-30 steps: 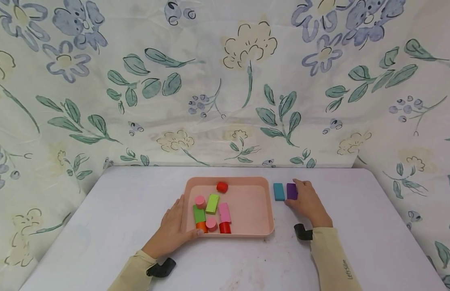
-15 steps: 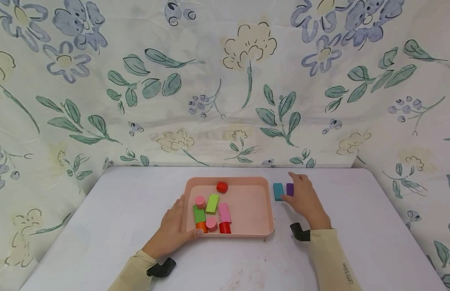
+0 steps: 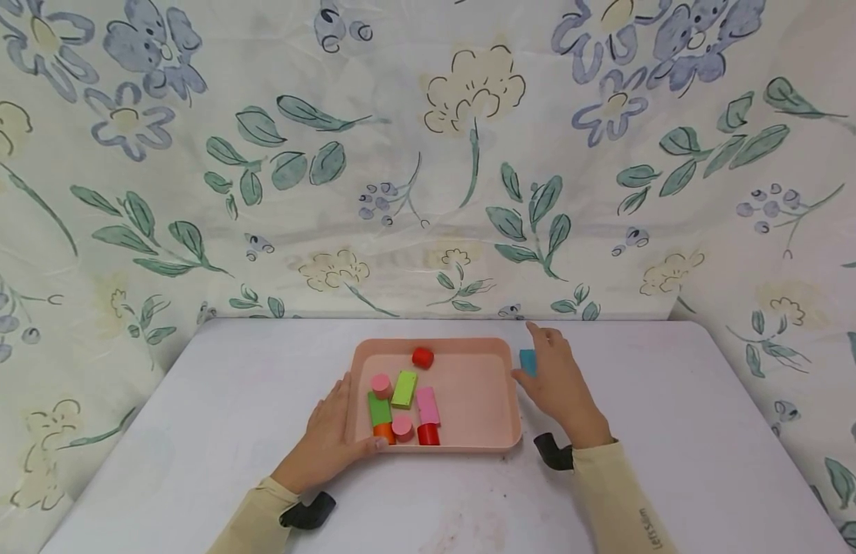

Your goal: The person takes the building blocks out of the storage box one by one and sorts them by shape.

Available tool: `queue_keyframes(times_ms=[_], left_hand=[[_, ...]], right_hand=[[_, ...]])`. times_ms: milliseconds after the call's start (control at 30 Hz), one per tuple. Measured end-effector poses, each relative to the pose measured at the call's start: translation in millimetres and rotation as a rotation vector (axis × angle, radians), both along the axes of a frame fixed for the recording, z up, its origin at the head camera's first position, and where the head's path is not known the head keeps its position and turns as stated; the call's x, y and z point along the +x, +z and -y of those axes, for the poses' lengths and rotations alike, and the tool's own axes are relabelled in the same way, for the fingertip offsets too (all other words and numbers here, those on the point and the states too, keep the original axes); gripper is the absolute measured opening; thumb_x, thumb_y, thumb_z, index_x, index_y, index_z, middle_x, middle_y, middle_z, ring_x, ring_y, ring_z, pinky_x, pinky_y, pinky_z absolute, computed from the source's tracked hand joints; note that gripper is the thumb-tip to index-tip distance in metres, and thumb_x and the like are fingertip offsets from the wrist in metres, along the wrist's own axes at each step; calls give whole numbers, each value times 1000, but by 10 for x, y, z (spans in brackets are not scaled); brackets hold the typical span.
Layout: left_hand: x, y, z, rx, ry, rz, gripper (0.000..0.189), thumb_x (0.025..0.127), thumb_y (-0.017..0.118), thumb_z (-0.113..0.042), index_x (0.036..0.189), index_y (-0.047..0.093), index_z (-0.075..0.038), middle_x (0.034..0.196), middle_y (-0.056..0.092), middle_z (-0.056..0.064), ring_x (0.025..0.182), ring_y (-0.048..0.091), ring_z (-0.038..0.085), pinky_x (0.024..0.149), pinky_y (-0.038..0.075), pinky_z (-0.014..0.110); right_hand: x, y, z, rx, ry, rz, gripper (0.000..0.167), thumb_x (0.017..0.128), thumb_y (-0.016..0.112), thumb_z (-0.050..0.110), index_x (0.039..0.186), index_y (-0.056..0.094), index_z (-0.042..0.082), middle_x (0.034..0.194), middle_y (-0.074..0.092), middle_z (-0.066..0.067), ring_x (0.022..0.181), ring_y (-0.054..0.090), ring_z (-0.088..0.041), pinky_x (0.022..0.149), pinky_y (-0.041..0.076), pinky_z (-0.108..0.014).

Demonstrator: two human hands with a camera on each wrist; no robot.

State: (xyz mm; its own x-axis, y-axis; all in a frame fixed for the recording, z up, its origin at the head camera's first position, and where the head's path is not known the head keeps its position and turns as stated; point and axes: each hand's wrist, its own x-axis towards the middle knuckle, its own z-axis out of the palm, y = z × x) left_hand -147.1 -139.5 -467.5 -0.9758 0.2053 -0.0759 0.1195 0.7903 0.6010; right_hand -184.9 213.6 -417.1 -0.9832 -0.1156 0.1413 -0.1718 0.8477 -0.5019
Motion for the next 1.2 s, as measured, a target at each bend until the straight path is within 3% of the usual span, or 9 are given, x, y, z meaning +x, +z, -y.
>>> queue_keyframes(times_ms=[433, 667, 833, 1067, 1200], left_hand=[[14, -6, 22, 3, -16, -22, 123, 79, 72, -66, 160, 8, 1, 165, 19, 19, 152, 9, 42, 118, 5, 66], [2, -20, 26, 5, -23, -30, 122, 80, 71, -66, 159, 9, 2, 164, 21, 20, 151, 10, 42, 118, 7, 67], [2, -16, 27, 0, -22, -28, 122, 80, 71, -66, 159, 9, 3, 164, 21, 20, 151, 10, 42, 117, 7, 68], [8, 2, 29, 8, -23, -28, 122, 80, 70, -66, 159, 9, 3, 164, 20, 21, 152, 9, 42, 118, 5, 66], [15, 6, 30, 6, -26, -34, 122, 80, 70, -66, 159, 9, 4, 164, 21, 22, 152, 10, 42, 118, 6, 66]], right_hand=[[105, 15, 244, -75, 67, -58, 69, 91, 75, 16, 147, 41, -7, 140, 43, -34, 128, 46, -49, 102, 43, -62], [148, 5, 465, -4, 62, -68, 65, 91, 76, 19, 146, 46, -1, 141, 48, -28, 127, 50, -45, 100, 48, -58], [191, -11, 607, -18, 75, -57, 66, 90, 77, 20, 145, 47, 0, 142, 49, -25, 128, 51, -43, 102, 46, -56], [237, -59, 742, -60, 125, -154, 61, 86, 82, 17, 137, 54, -1, 139, 50, -16, 122, 55, -34, 103, 48, -49], [262, -95, 837, -62, 110, -156, 63, 84, 83, 18, 137, 54, 0, 136, 52, -16, 120, 55, -31, 98, 52, -47]])
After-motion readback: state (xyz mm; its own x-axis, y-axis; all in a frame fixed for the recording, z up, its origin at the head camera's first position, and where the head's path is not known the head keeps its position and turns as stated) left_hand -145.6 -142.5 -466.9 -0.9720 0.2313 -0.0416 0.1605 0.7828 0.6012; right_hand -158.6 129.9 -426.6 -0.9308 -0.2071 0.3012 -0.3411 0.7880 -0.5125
